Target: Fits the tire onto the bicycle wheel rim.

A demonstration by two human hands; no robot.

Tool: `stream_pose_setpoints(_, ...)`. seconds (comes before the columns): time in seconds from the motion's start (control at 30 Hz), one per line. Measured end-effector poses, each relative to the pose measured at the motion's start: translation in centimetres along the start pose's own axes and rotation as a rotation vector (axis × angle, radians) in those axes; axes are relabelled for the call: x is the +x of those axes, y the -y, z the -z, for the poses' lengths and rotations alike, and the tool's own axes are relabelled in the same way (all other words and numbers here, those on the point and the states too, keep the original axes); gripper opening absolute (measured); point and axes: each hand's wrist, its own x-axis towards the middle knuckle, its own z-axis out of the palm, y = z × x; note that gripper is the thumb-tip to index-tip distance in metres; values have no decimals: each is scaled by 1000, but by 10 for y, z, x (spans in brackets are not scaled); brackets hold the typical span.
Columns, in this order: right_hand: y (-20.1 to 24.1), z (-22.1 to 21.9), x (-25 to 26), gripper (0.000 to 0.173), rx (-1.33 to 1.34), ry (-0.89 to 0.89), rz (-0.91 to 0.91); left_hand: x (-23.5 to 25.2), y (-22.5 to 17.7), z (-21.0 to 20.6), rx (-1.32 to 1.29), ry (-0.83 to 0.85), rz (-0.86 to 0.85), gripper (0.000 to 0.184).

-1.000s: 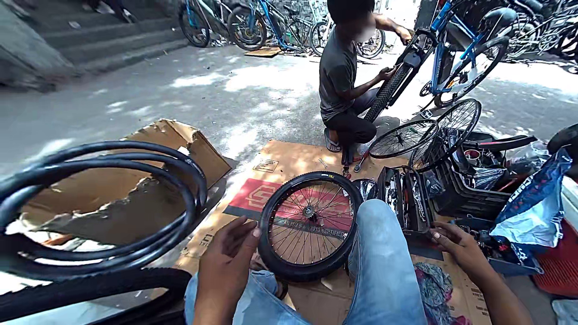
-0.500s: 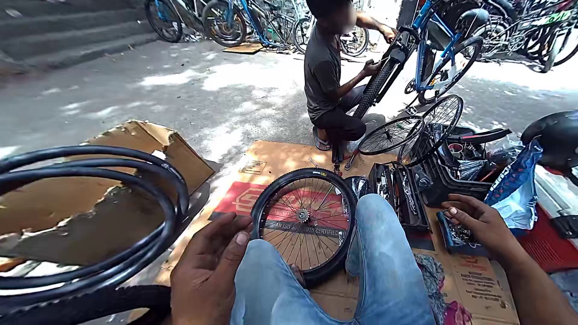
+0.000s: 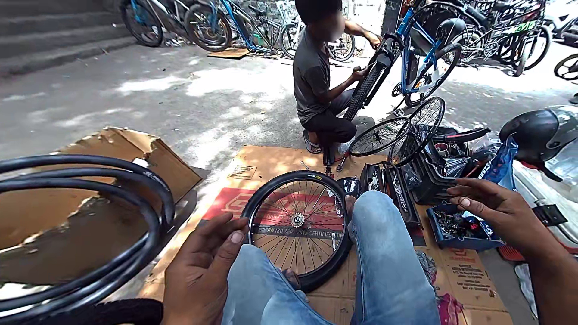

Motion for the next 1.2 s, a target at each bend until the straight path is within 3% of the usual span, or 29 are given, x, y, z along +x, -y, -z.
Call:
stream_pose_setpoints(0.33, 6, -48, 1, 46, 217, 97, 8, 20, 0, -16, 75, 79, -2, 43)
stream_pose_setpoints(0.57, -52, -173, 89, 36, 319, 191, -189, 76, 44, 13, 373, 212, 56, 51)
stream_pose_setpoints(0.67, -96, -245, 148, 37, 258, 193, -289, 125, 104, 22, 557, 227, 117, 54)
stream_pose_setpoints(0.77, -160, -314, 213, 47, 169, 191, -410, 196, 192, 8, 788, 284, 92, 63)
stream_pose_setpoints(1.0, -299, -437, 307, 77, -180, 260, -661, 348, 401, -113, 1119, 681, -140, 89)
stream_pose_setpoints(1.1, -347, -454, 310, 65, -335, 296, -641, 371, 484, -176, 1195, 867, -196, 102)
stream_pose_setpoints(1.2, -368, -462, 306, 64, -271, 341, -634, 362, 554, -196, 1195, 778, -219, 106)
